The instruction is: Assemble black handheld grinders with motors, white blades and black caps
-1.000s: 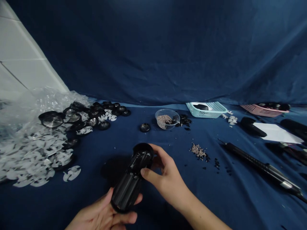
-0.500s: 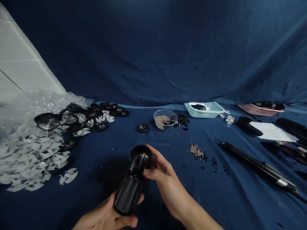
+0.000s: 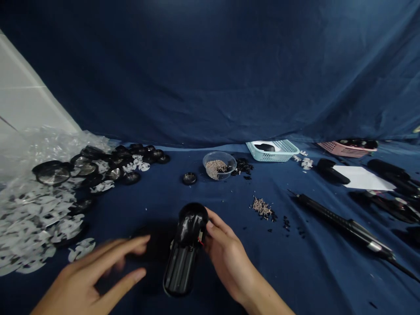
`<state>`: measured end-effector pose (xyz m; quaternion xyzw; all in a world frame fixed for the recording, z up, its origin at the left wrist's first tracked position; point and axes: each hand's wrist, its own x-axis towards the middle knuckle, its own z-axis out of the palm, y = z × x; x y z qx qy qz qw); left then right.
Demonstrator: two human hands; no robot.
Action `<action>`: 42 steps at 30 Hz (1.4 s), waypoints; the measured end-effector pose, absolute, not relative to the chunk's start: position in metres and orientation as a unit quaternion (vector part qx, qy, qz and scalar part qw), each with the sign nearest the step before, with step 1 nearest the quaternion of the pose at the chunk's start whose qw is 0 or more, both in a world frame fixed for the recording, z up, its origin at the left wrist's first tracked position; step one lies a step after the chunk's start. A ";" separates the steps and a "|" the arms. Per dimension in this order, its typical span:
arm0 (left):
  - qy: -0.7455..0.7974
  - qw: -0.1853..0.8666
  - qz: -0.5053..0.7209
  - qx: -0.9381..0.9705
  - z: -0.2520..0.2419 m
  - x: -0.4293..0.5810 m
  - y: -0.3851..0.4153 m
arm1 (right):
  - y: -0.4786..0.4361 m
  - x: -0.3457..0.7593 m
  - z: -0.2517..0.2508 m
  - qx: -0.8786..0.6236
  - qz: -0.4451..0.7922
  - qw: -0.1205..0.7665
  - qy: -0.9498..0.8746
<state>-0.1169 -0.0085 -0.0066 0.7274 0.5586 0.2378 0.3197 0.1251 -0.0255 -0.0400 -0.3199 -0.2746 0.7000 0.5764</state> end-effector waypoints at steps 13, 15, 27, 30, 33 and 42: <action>0.519 0.380 0.191 0.741 -0.026 -0.116 0.017 | -0.012 0.133 -0.044 -0.320 0.662 0.628 -0.255; 0.526 0.379 0.190 0.738 -0.023 -0.114 0.010 | -0.012 0.134 -0.045 -0.338 0.658 0.624 -0.249; 0.518 0.436 0.153 0.720 -0.002 -0.098 -0.018 | -0.025 0.159 -0.048 -0.486 0.586 0.593 -0.263; 0.533 0.431 0.166 0.709 -0.010 -0.097 -0.027 | -0.027 0.167 -0.051 -0.479 0.582 0.607 -0.251; 0.535 0.430 0.182 0.704 -0.021 -0.093 -0.035 | -0.026 0.169 -0.051 -0.464 0.593 0.616 -0.232; 0.465 0.429 0.200 0.748 -0.030 -0.101 -0.028 | -0.020 0.155 -0.024 -0.407 0.609 0.631 -0.257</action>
